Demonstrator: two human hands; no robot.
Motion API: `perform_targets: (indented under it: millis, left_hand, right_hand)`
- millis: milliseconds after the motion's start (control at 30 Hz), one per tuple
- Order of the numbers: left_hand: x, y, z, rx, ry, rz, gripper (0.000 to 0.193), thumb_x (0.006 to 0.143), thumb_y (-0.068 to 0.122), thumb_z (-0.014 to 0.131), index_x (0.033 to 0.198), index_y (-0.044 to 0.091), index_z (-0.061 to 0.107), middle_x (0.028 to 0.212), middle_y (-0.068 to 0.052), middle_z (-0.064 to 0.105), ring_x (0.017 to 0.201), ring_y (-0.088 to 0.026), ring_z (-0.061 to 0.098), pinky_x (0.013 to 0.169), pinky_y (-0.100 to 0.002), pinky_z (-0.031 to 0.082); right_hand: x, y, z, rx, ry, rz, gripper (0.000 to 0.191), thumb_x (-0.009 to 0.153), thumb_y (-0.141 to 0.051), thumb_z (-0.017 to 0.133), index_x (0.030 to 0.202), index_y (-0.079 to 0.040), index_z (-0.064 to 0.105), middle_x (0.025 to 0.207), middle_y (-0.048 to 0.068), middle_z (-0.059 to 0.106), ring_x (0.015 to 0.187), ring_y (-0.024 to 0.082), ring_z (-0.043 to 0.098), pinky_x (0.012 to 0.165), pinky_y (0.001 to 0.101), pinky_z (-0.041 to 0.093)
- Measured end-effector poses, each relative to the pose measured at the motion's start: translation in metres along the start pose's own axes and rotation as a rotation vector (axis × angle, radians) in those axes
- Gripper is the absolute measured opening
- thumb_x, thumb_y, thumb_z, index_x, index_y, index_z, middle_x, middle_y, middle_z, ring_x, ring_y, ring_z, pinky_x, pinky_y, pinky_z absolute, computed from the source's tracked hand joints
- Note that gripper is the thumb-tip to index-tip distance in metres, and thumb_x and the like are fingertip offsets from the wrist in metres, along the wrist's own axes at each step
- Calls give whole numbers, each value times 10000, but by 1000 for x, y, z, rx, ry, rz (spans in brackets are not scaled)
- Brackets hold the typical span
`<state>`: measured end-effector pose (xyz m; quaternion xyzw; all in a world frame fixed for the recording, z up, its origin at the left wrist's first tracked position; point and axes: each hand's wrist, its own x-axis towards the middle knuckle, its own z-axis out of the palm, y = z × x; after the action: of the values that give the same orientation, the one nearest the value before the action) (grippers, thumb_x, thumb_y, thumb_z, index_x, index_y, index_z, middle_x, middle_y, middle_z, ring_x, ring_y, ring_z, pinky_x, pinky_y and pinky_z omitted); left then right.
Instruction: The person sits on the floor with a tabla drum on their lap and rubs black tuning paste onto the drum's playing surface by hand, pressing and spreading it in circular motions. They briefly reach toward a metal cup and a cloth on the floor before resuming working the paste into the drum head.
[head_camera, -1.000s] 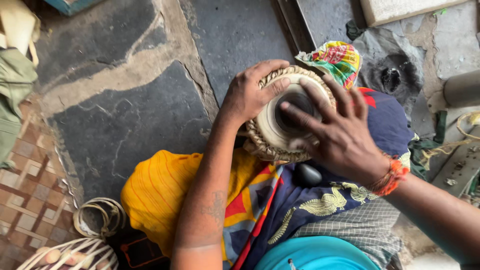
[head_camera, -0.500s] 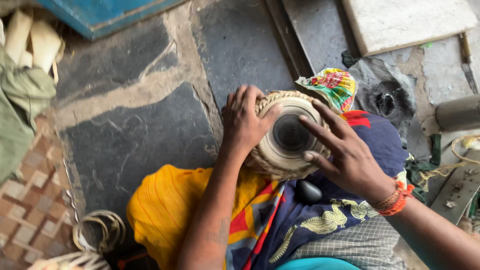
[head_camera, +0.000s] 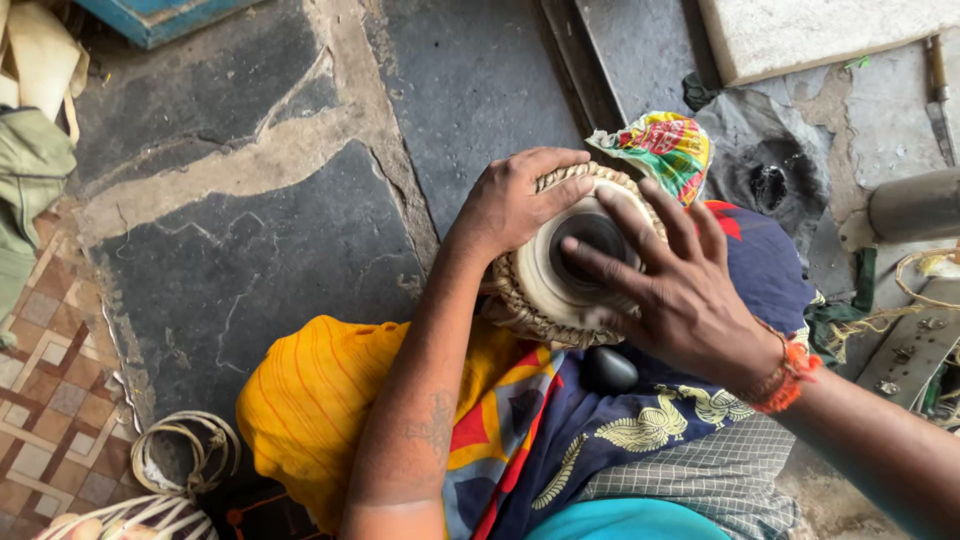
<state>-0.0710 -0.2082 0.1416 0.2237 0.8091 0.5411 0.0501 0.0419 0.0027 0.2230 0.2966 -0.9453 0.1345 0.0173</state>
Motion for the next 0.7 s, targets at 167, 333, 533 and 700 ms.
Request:
perform_targets:
  millis: [167,333,533,700]
  left_hand:
    - [-1,3,-2,-42,30,10,414,939,422,704,1187,93,738,1182,-110,758,1133,-276,733,973,-378,566]
    - [-3,4,2,-17,49,11,404,947,417,711,1167,79,737,1161,-110,764,1106,-267,752,947,-366,585]
    - [-5,4,0,-33,59,57,407,954,416,716,1171,72,734,1164,-118,765,1115,-285,748,955,-374,582]
    - [-6,5,3,-30,64,11,414,941,426,721,1170,82,741,1162,-113,769,1110,-279,754,957,-370,585]
  right_hand:
    - [-12,-4,-7,1,17,83,663,898,-616,553,1493,-329,508,1666,120,317,1531,426,226,1186,586,146]
    - [-11,-10,3,48,3,48,663,904,-634,546,1490,-324,524,1655,128,335,1519,428,230,1188,594,141]
    - [-17,-3,-2,-44,29,145,646,945,-613,541,1521,-319,521,1684,116,335,1539,436,223,1218,589,119]
    - [-23,-17,1,113,-31,71,683,875,-637,560,1476,-312,527,1655,128,328,1507,444,212,1180,588,110]
